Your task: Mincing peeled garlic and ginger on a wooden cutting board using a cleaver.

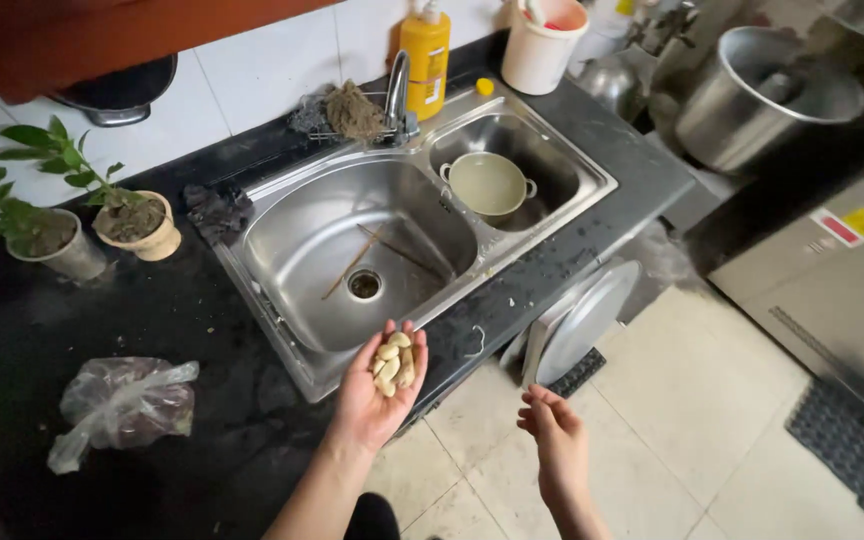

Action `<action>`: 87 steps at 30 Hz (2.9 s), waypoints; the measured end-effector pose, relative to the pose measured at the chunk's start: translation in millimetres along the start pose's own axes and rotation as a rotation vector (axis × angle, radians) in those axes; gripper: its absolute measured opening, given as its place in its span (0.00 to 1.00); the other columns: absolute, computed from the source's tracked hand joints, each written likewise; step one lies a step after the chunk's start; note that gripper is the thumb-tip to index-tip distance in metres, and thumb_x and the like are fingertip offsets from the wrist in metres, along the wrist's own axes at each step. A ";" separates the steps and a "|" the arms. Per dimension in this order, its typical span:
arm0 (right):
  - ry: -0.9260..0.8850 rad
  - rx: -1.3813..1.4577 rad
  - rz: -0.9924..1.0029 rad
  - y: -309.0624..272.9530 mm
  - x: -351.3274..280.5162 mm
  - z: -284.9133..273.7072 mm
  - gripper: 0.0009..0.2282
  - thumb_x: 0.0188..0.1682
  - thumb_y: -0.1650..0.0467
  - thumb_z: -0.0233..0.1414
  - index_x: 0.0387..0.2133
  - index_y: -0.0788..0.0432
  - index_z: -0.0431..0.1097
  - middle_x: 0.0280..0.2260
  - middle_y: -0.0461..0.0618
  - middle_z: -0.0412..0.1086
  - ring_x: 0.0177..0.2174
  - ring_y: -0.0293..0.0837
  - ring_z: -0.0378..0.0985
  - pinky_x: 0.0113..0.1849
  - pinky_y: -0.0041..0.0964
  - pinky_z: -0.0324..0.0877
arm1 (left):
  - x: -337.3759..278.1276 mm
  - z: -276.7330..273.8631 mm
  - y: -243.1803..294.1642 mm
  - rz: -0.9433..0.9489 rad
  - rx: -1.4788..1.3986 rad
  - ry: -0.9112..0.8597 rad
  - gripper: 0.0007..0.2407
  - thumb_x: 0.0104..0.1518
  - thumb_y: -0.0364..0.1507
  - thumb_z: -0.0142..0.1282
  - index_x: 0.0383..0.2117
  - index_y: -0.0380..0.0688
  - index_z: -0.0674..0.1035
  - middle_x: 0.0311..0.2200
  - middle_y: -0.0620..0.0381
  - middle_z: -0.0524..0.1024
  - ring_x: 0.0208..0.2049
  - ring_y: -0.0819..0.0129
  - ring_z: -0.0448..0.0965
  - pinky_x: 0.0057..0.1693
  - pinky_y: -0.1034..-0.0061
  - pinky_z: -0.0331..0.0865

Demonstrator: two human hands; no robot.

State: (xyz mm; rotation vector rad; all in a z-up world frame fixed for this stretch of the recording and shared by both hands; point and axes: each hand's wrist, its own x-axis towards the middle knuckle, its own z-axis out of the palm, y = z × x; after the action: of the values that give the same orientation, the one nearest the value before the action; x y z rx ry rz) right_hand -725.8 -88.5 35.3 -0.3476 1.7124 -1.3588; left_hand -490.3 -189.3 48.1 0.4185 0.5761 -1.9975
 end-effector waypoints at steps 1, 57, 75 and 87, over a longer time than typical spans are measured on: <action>-0.017 -0.005 -0.001 -3.1 15.9 6.6 0.12 0.52 0.74 0.50 0.46 0.67 0.74 0.40 0.58 0.76 0.32 0.45 0.74 0.39 0.37 0.72 | 12.9 0.6 -2.5 0.015 -0.006 -0.006 0.07 0.64 0.29 0.51 0.41 0.44 0.81 0.47 0.48 0.80 0.51 0.53 0.79 0.60 0.61 0.74; -1.077 -0.322 -0.353 -131.8 295.4 373.0 0.21 0.56 0.64 0.52 0.62 0.53 0.63 0.53 0.61 0.70 0.51 0.50 0.71 0.54 0.46 0.66 | 399.9 106.9 112.8 1.005 -0.007 0.111 0.11 0.63 0.37 0.50 0.45 0.54 0.82 0.38 0.53 0.83 0.40 0.58 0.84 0.45 0.62 0.81; -0.881 -0.689 -0.076 -116.8 267.9 383.8 0.36 0.37 0.45 0.56 0.59 0.48 0.67 0.57 0.55 0.67 0.57 0.50 0.69 0.60 0.47 0.62 | 371.4 119.9 121.1 0.986 1.307 0.900 0.27 0.69 0.45 0.24 0.52 0.42 0.80 0.55 0.43 0.77 0.61 0.48 0.73 0.67 0.52 0.62; -0.799 -1.171 -0.213 -105.4 342.1 435.6 0.34 0.47 0.50 0.48 0.58 0.65 0.68 0.57 0.59 0.69 0.60 0.52 0.66 0.62 0.48 0.58 | 387.7 127.3 106.1 0.943 1.067 0.876 0.24 0.66 0.38 0.30 0.50 0.34 0.80 0.55 0.37 0.76 0.61 0.43 0.72 0.65 0.50 0.64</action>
State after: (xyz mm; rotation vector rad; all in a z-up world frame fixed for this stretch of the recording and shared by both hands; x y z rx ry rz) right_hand -611.7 -636.9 -29.1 -1.5117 1.5707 -0.0860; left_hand -582.6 -583.6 -69.5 1.8529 -0.2716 -0.9491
